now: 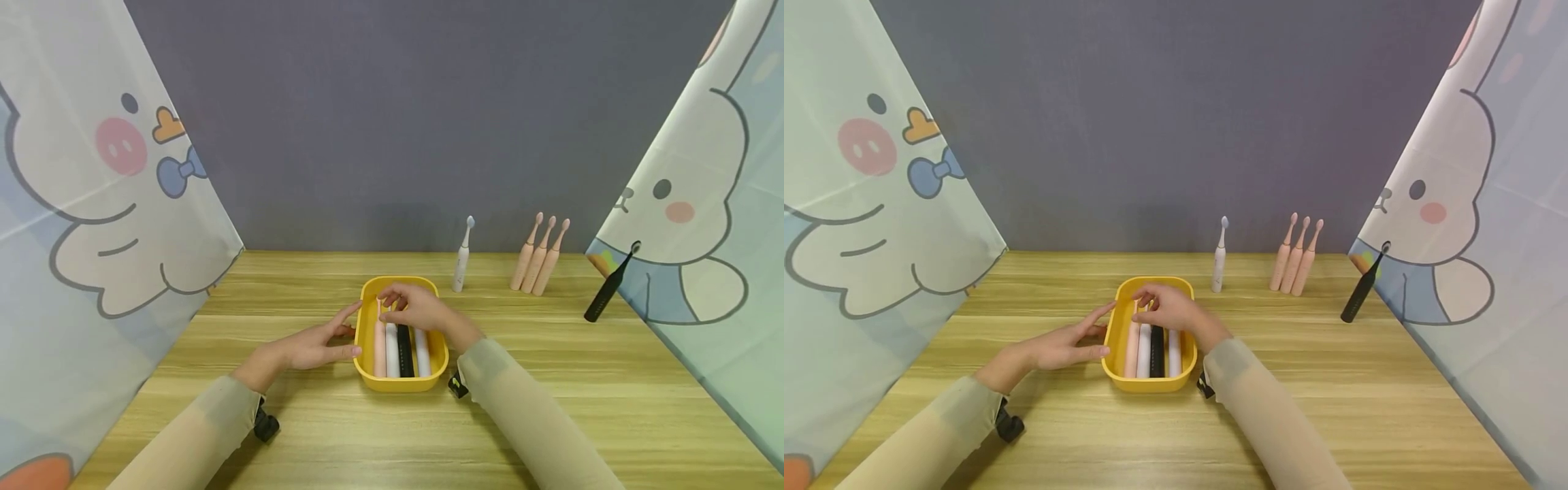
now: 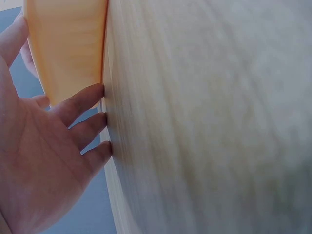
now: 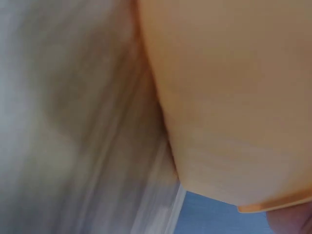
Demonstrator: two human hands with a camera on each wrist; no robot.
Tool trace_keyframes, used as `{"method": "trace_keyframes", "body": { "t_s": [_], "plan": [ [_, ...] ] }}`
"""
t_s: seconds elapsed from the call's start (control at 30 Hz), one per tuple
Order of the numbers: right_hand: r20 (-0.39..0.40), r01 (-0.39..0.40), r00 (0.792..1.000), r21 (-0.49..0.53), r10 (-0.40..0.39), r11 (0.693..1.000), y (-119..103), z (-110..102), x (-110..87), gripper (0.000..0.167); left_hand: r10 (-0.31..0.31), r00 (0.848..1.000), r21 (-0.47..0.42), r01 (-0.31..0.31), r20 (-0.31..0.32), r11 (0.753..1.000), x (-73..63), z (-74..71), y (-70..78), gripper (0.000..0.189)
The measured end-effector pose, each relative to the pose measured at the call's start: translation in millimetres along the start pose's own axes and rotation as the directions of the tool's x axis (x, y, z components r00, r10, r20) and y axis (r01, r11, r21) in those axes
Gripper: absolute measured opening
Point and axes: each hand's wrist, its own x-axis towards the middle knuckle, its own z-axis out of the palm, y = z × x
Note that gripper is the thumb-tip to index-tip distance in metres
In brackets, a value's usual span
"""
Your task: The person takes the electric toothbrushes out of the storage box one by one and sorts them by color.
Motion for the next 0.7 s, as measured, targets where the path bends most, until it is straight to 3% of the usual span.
{"method": "trace_keyframes", "body": {
  "t_s": [0.3,0.7],
  "plan": [
    [0.012,0.011,1.000,-0.196,-0.009,0.980,2.2,2.1,0.8,0.038,0.014,1.000,0.002,-0.014,-0.003,1.000,0.2,0.1,-0.6,0.098],
    [0.107,-0.007,0.993,-0.314,0.042,0.950,4.3,9.4,4.1,0.029,0.017,1.000,-0.004,-0.017,0.008,1.000,0.4,-0.6,-0.7,0.098]
  ]
}}
